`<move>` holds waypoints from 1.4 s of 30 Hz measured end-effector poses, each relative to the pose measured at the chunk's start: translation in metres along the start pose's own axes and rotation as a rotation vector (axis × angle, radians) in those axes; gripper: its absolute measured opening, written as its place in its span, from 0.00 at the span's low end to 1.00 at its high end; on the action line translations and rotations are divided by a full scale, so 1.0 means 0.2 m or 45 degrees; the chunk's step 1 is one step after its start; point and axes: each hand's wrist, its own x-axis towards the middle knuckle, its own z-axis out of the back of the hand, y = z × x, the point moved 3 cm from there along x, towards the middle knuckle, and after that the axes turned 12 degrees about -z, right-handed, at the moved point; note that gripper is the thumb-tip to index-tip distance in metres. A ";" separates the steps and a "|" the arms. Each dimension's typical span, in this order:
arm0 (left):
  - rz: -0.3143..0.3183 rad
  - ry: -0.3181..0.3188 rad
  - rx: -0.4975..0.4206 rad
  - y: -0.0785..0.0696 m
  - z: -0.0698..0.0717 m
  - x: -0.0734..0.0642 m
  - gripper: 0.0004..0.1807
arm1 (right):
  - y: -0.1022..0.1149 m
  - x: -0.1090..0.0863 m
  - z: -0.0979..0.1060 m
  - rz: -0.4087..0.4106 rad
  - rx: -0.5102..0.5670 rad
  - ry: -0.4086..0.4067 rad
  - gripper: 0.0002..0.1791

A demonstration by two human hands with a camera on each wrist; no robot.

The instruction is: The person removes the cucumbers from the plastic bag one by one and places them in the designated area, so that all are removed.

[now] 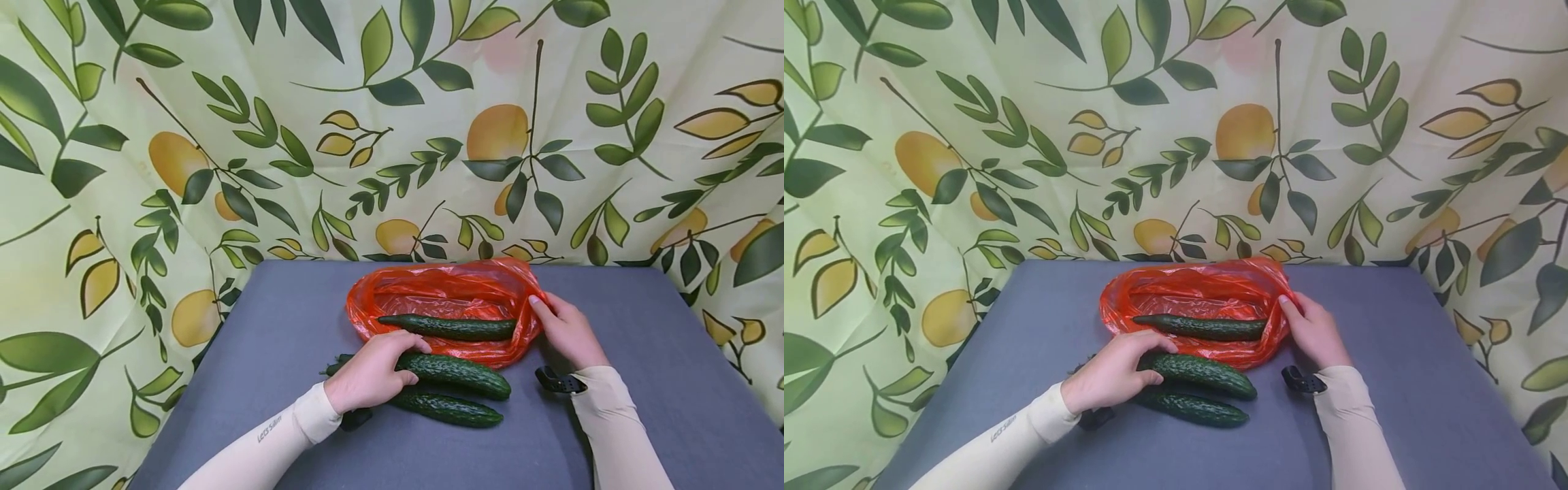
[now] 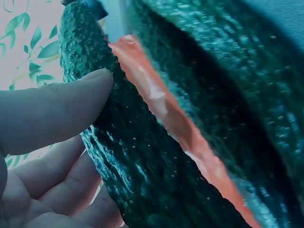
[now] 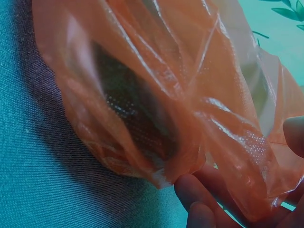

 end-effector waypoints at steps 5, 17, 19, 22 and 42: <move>-0.008 0.021 0.017 0.01 -0.04 -0.01 0.21 | -0.01 0.00 0.01 0.009 -0.004 -0.012 0.40; 0.032 0.085 0.007 0.05 -0.08 -0.03 0.21 | 0.00 0.01 0.01 0.028 -0.005 -0.033 0.37; 0.032 0.094 0.010 0.05 -0.09 -0.03 0.21 | 0.00 0.01 0.01 0.030 -0.006 -0.036 0.36; 0.028 0.103 0.019 0.06 -0.10 -0.03 0.21 | -0.01 0.01 0.01 0.025 -0.008 -0.033 0.37; 0.002 0.139 0.134 0.06 -0.10 -0.01 0.19 | -0.01 0.00 0.01 0.007 0.020 -0.003 0.39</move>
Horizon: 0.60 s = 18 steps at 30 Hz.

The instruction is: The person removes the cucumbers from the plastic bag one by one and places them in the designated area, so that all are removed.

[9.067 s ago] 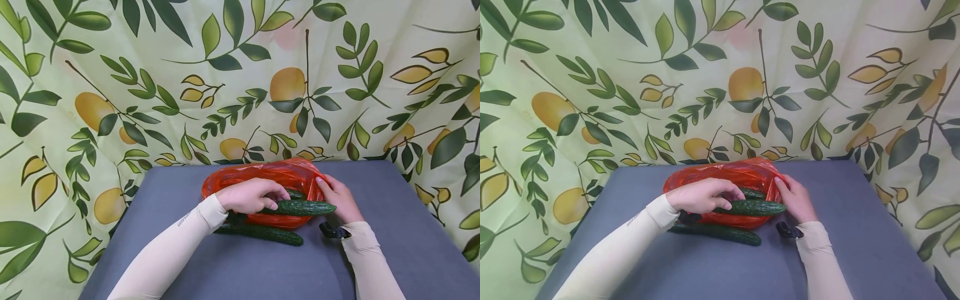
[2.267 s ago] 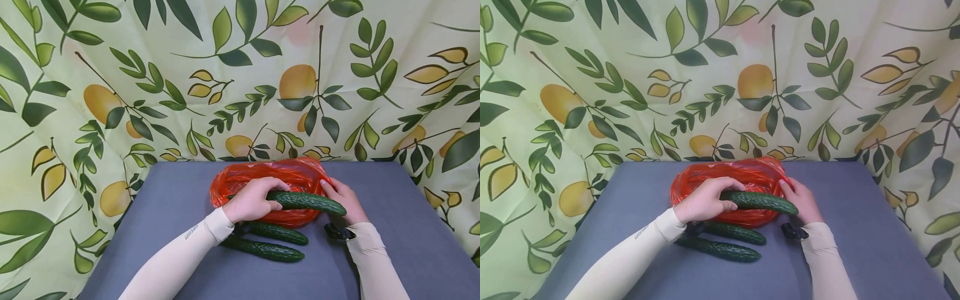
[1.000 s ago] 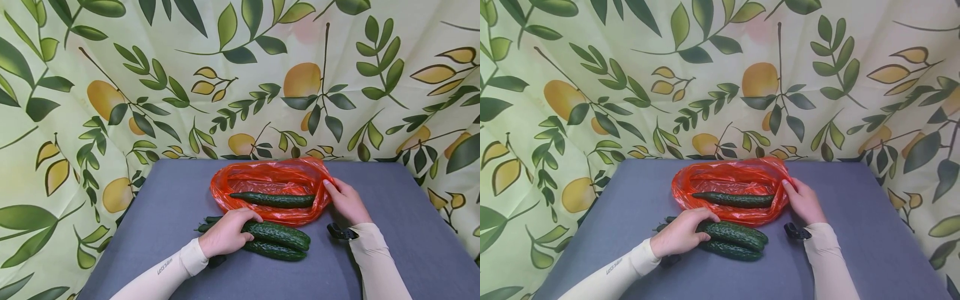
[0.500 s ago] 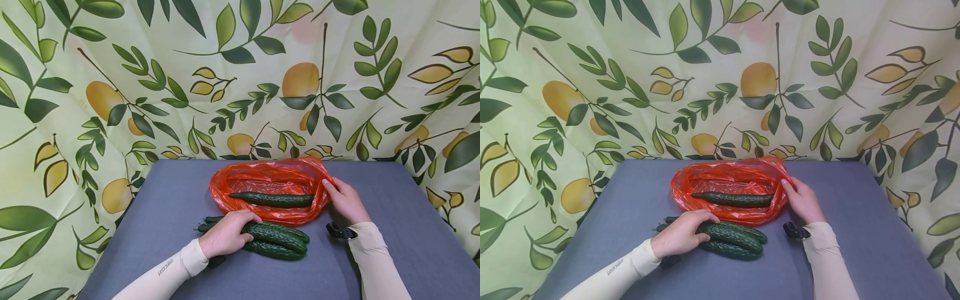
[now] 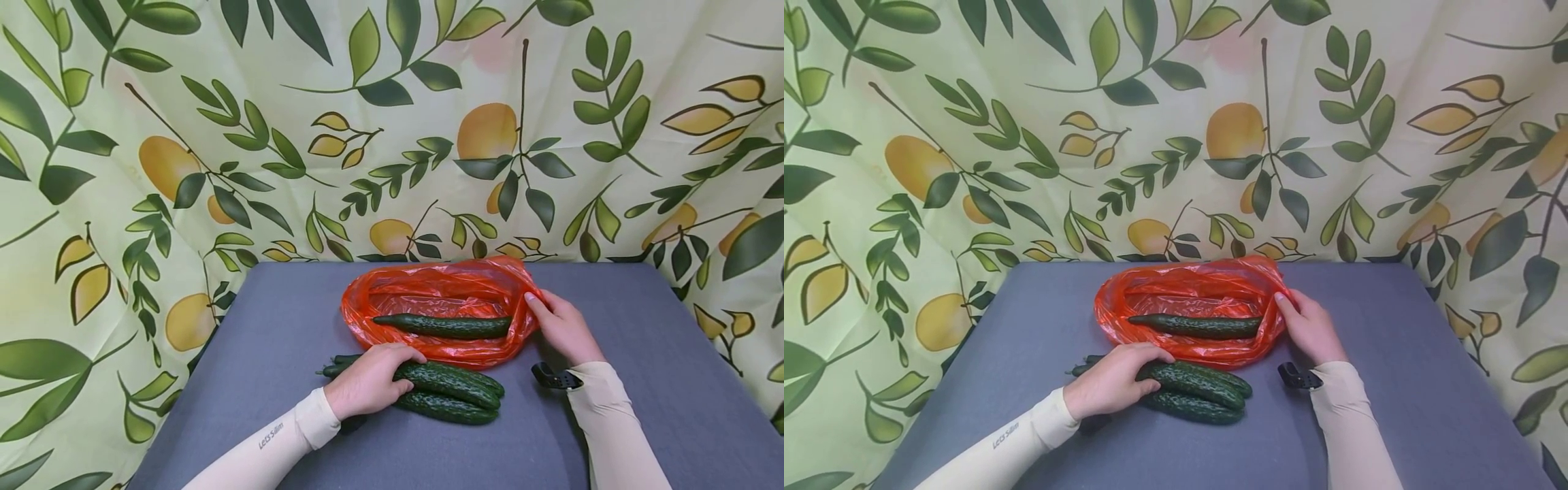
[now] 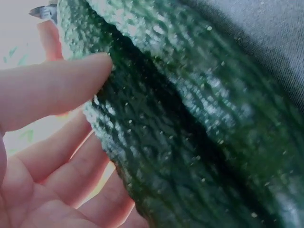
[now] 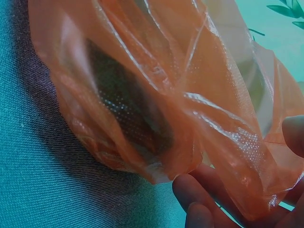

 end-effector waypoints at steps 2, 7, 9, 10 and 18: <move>-0.010 0.000 -0.013 0.00 0.01 0.01 0.18 | 0.00 0.00 0.00 -0.002 0.004 0.005 0.40; -0.040 -0.044 -0.059 -0.01 0.07 0.06 0.18 | -0.01 0.00 0.00 0.000 0.010 0.003 0.40; -0.055 -0.072 -0.056 -0.02 0.11 0.09 0.18 | -0.01 0.00 0.00 0.005 0.007 -0.002 0.40; -0.063 -0.085 -0.051 -0.02 0.12 0.11 0.18 | -0.01 0.00 0.00 0.006 0.005 -0.001 0.40; -0.054 -0.094 -0.104 0.01 0.19 0.31 0.19 | -0.01 0.00 -0.01 0.002 0.003 0.001 0.40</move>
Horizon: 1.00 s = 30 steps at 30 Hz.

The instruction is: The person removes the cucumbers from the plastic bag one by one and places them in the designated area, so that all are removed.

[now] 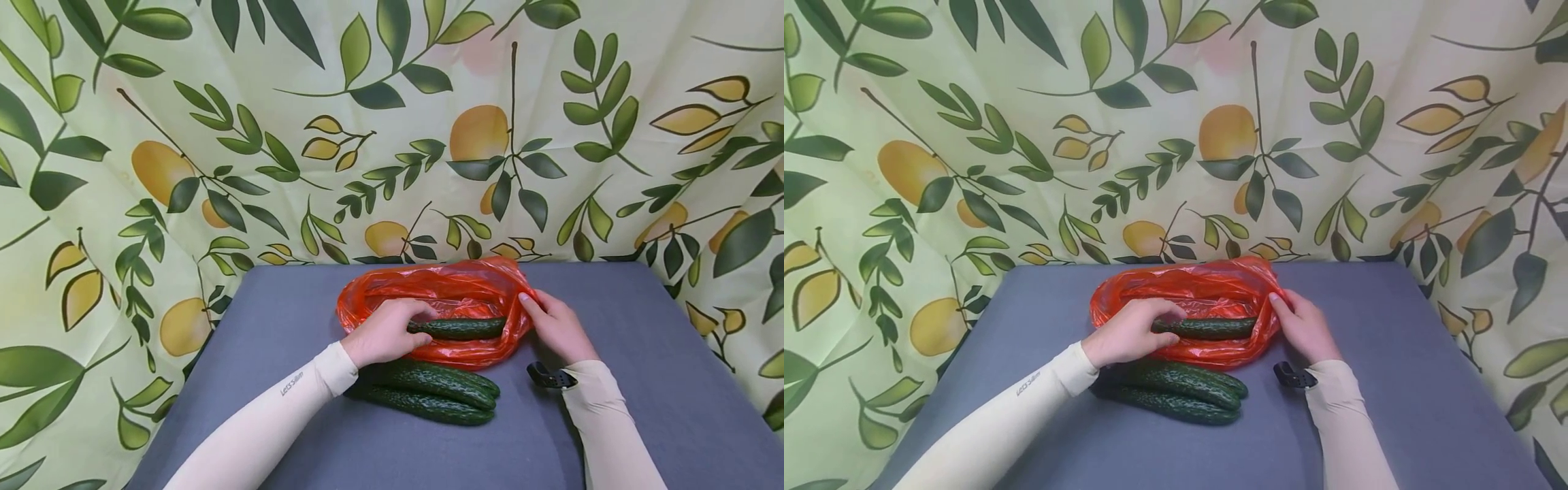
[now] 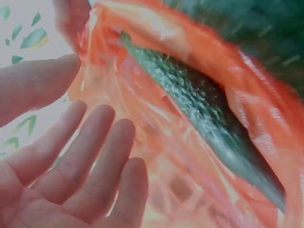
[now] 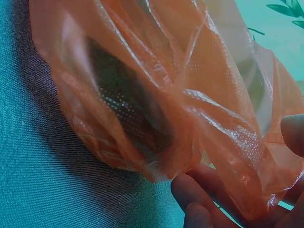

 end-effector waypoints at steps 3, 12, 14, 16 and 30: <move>0.046 0.014 -0.101 0.05 -0.01 0.09 0.20 | 0.00 0.00 0.00 0.009 -0.011 -0.015 0.39; 0.130 0.055 -0.317 0.15 -0.08 0.28 0.26 | -0.01 0.01 0.00 0.020 -0.009 -0.046 0.38; 0.150 0.068 -0.336 0.16 -0.10 0.30 0.27 | -0.02 0.01 0.00 0.014 -0.004 -0.038 0.38; 0.173 0.084 -0.345 0.18 -0.11 0.32 0.29 | -0.01 0.01 0.00 0.012 -0.001 -0.033 0.39; 0.227 0.209 -0.270 0.19 -0.20 0.38 0.30 | -0.02 0.01 -0.01 0.014 -0.036 -0.053 0.35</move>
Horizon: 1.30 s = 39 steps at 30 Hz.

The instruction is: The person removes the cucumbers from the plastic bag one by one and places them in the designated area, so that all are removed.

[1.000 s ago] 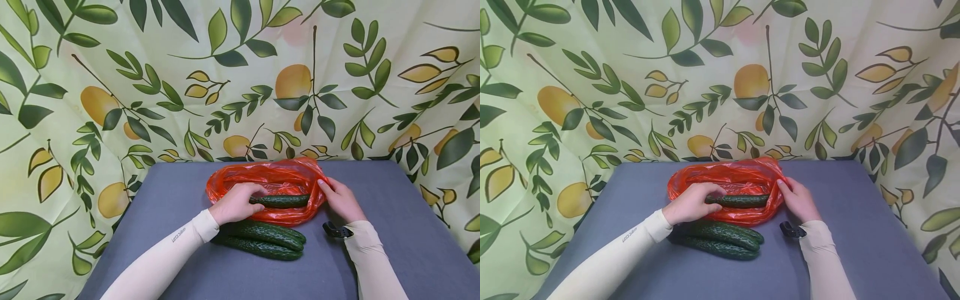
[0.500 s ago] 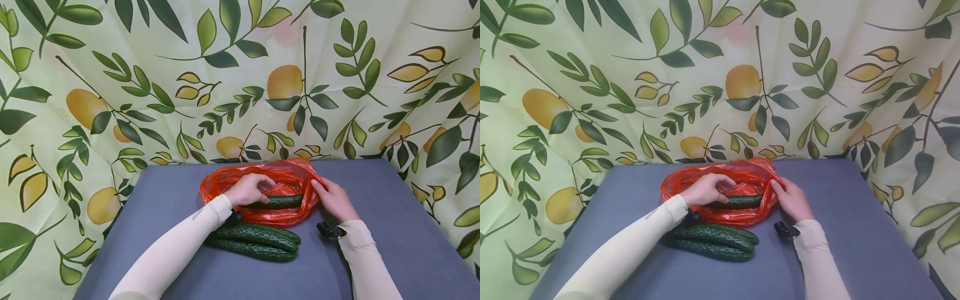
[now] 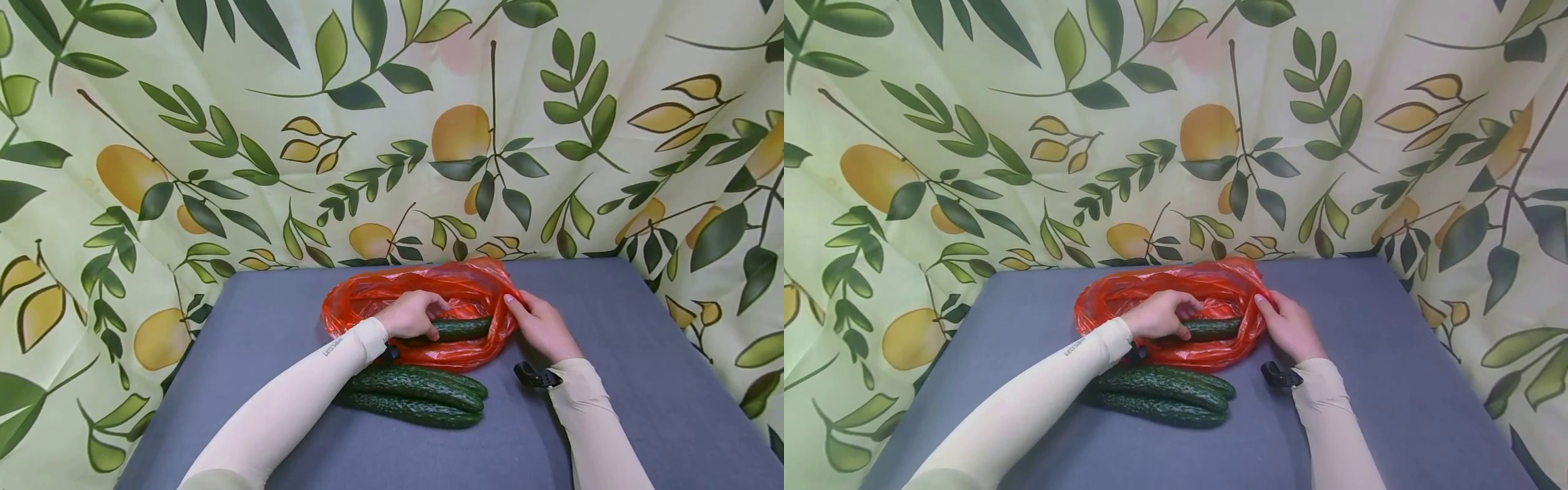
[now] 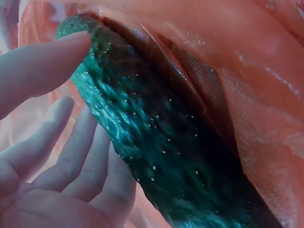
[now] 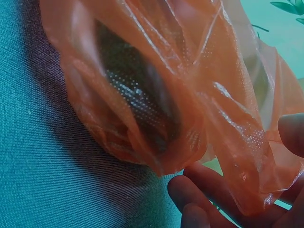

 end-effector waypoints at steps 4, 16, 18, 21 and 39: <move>0.013 0.012 0.035 0.01 0.00 0.00 0.31 | 0.00 0.00 0.00 0.002 0.005 0.004 0.35; 0.062 0.054 0.170 0.01 -0.04 0.02 0.26 | 0.01 -0.01 0.00 -0.014 -0.008 0.005 0.39; 0.058 0.065 0.184 0.01 -0.05 0.02 0.24 | 0.00 -0.01 0.00 -0.013 -0.007 -0.003 0.38; 0.042 0.073 0.192 0.00 -0.04 0.02 0.23 | 0.00 -0.01 0.00 -0.004 -0.002 -0.016 0.37; -0.031 -0.041 0.181 -0.03 0.05 -0.05 0.23 | 0.01 0.00 0.02 0.025 -0.025 -0.065 0.35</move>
